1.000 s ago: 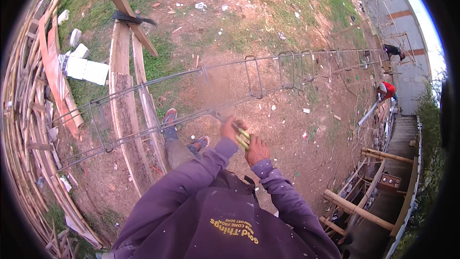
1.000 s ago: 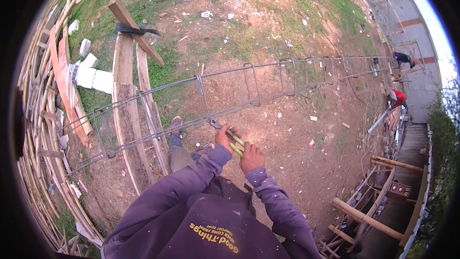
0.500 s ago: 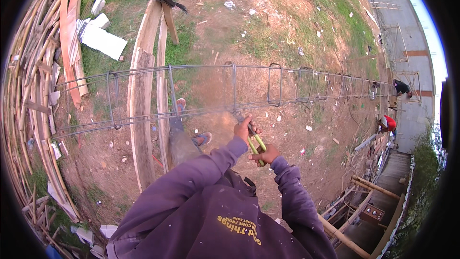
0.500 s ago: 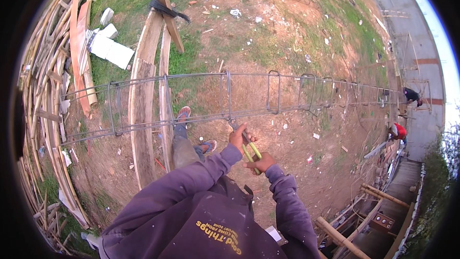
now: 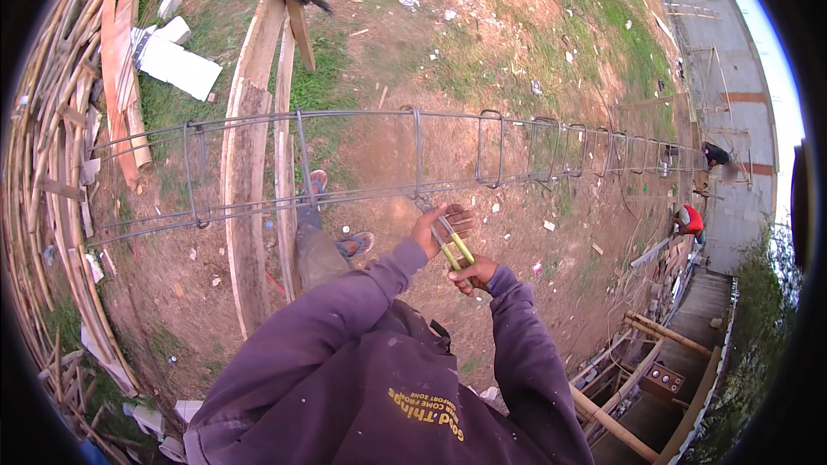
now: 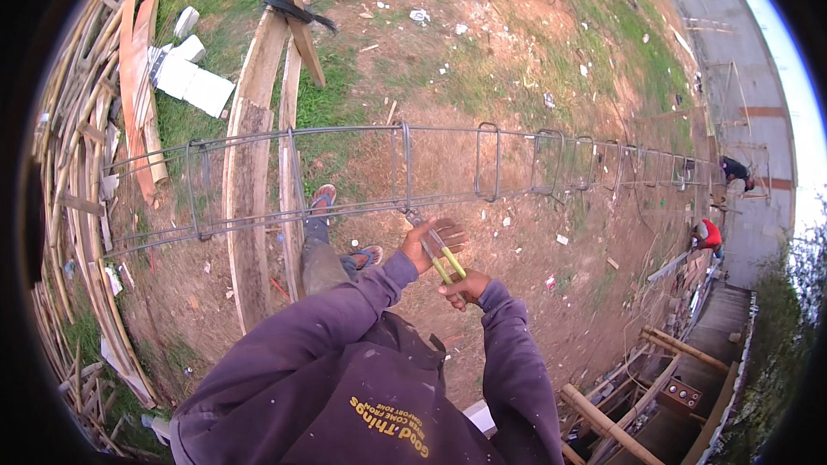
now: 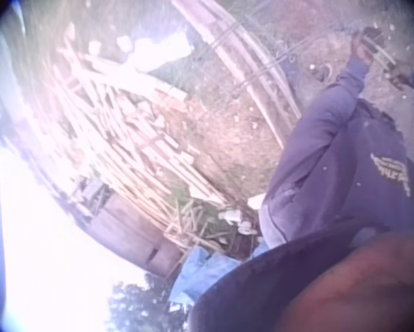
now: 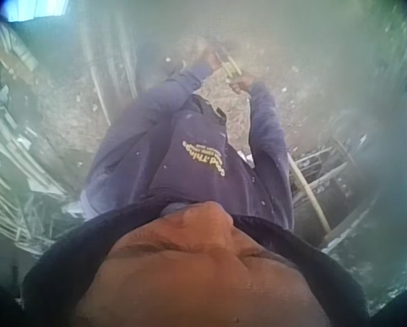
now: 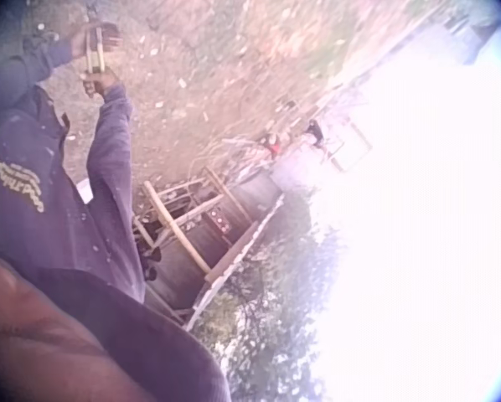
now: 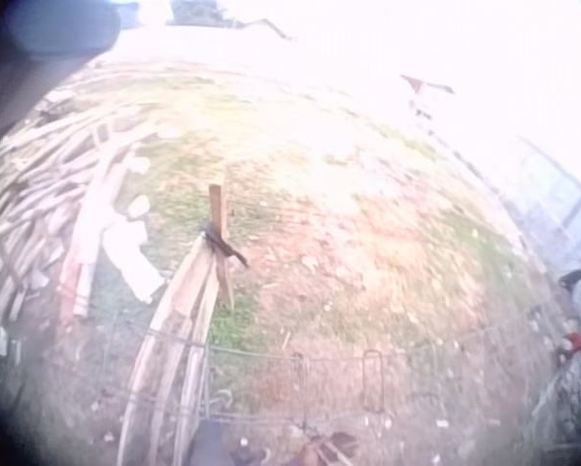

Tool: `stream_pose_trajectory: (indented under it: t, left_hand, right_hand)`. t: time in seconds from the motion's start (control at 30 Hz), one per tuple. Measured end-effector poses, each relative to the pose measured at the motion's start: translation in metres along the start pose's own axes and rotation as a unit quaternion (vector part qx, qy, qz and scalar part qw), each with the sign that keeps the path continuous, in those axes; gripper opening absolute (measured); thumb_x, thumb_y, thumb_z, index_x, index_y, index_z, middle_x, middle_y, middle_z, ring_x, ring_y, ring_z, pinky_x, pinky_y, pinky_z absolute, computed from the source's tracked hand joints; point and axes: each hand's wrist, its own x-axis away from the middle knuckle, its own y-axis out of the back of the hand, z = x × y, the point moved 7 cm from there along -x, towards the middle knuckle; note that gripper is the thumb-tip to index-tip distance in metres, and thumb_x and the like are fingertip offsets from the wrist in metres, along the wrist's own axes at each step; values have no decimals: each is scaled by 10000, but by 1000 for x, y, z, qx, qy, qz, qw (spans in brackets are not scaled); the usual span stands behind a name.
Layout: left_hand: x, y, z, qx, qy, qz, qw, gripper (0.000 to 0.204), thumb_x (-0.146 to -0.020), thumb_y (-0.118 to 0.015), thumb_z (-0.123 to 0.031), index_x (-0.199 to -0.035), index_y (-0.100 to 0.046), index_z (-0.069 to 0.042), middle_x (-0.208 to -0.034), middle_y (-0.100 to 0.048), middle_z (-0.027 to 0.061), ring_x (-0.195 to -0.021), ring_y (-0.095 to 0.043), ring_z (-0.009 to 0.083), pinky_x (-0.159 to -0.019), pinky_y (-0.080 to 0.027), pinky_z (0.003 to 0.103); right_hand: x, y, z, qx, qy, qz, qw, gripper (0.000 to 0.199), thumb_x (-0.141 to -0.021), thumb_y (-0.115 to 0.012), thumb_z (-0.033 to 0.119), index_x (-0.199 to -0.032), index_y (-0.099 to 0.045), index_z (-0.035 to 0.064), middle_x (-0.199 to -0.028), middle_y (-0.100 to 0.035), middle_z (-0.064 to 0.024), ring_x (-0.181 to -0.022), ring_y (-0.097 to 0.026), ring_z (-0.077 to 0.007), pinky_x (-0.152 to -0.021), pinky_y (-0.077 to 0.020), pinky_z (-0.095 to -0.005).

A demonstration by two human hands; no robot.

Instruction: The person assembles a rebar cage by tying intersecting steel bars with wire using pliers. The person repeatedly bends and twists wire segments to secure the grid structure on the ground.

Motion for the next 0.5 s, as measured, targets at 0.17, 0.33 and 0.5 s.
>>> stream_pose_trajectory:
  t: [0.17, 0.33, 0.5]
  left_hand:
    - [-12, -3, 7, 31, 4, -20, 999, 329, -902, -581, -352, -699, -525, -100, -555, -519, 65, -588, -584, 267, -767, -526, 528]
    - [-10, 0, 11, -9, -38, -157, 987, 247, -890, -612, -327, -846, -546, -93, -688, -570, 90, -612, -596, 272, -692, -557, 457]
    - [11, 7, -10, -88, -96, -80, 988, 432, -879, -639, -299, -1189, -511, -27, -1056, -625, 156, -867, -670, 327, -780, -560, 432]
  right_hand:
    - [28, -6, 27, 324, 185, -446, 814, 352, -720, -758, 188, -982, -579, 37, -761, -623, -107, -676, -627, -276, -586, -465, -427]
    - [40, -17, 38, 428, 209, -518, 711, 323, -771, -716, 215, -998, -568, 39, -779, -622, -131, -683, -618, -308, -612, -468, -438]
    - [11, -24, 14, -122, 102, 63, 985, 292, -833, -715, 261, -860, -550, 22, -630, -522, -46, -499, -522, -175, -442, -419, -324]
